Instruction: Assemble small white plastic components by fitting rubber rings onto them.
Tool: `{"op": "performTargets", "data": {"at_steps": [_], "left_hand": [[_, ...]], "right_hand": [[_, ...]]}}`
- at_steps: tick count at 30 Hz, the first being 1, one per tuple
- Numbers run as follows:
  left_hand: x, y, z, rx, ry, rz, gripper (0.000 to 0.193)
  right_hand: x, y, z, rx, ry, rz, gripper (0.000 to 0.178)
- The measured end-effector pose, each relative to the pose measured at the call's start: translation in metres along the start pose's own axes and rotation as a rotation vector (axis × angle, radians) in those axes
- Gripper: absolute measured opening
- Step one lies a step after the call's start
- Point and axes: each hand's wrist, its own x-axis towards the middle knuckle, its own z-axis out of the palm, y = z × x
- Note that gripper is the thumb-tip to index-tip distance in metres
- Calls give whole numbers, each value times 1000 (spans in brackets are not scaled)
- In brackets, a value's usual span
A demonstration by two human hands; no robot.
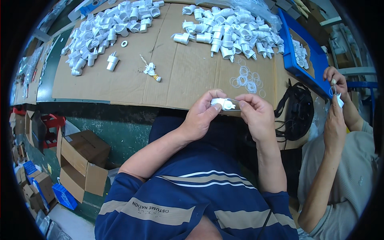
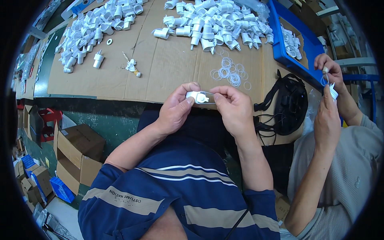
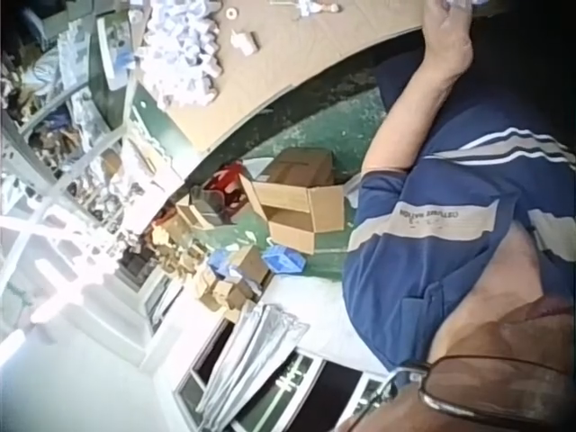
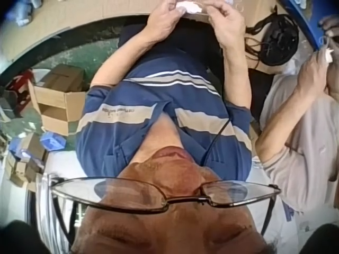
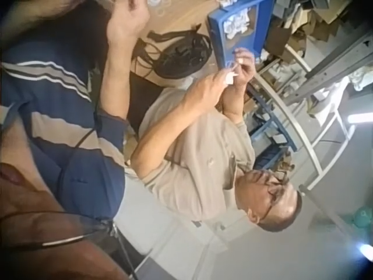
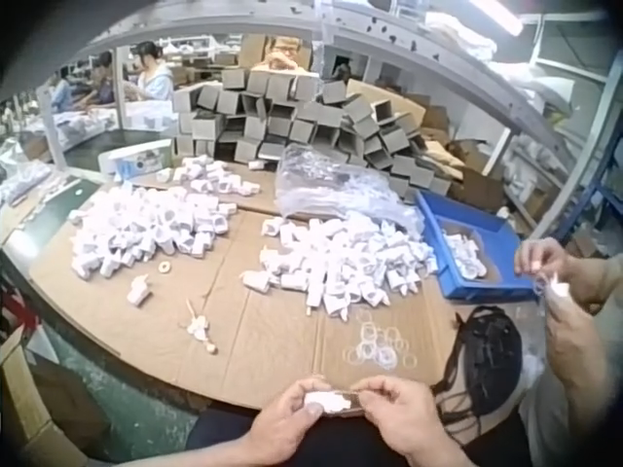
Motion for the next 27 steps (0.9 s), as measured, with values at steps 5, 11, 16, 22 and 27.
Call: {"op": "performTargets", "data": {"at_steps": [5,11,16,22,27], "left_hand": [[1,1,6,-424,27,-81,32],[-2,1,11,-544,83,-68,31],[-2,5,13,-704,85,-166,30],[-5,15,24,-668,162,-255,30],[-3,13,21,-666,209,-305,30]], "right_hand": [[-4,8,9,-47,-70,28,29],[1,10,17,10,-14,16,26],[10,24,12,109,-54,28,25],[11,23,18,162,-13,80,24],[12,27,17,226,-53,103,21]]}}
